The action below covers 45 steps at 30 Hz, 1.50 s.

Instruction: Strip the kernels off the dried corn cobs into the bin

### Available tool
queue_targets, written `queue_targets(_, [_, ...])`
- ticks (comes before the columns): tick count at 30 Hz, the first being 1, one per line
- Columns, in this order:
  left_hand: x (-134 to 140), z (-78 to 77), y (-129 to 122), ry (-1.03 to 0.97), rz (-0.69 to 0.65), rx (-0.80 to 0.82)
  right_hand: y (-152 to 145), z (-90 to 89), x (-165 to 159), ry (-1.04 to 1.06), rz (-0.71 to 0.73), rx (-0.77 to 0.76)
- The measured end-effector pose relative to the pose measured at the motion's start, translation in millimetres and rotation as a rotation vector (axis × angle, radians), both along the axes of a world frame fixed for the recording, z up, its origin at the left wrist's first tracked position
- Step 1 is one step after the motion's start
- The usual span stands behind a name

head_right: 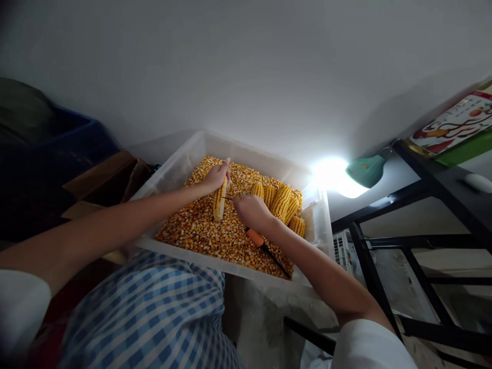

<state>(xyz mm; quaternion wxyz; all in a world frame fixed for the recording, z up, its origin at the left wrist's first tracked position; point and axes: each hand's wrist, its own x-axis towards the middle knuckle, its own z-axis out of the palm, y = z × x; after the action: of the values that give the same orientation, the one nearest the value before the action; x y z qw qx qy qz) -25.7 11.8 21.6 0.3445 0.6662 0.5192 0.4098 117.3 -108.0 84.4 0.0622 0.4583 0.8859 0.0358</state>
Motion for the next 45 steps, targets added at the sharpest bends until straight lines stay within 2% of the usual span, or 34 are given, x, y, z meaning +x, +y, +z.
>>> queue_targets(9, [4, 7.0, -6, 0.09, 0.057, 0.018, -8, -5.5, -9, -0.082, -0.015, 0.047])
queue_targets(16, [8, 16.8, -18, 0.144, 0.07, 0.062, -10, -5.9, -13, -0.088, -0.033, 0.017])
queue_targets(24, [13, 29.9, -35, 0.184, -0.042, 0.158, 4, 14.2, 9, 0.037, 0.1, -0.061])
queue_targets(30, [28, 37.7, -54, 0.186, -0.251, 0.234, 16, 19.3, 25, 0.221, 0.155, -0.2])
queue_targets(33, [28, 35.9, -50, 0.152, -0.263, 0.213, 19, 19.0, 27, 0.255, 0.149, -0.254])
queue_targets(39, [13, 23.5, -27, 0.081, -0.115, 0.106, 18, 17.0, 25, 0.244, 0.139, -0.192])
queue_targets(45, [17, 27.1, -32, 0.065, -0.181, 0.148, 17, 14.0, 20, 0.222, 0.141, -0.193])
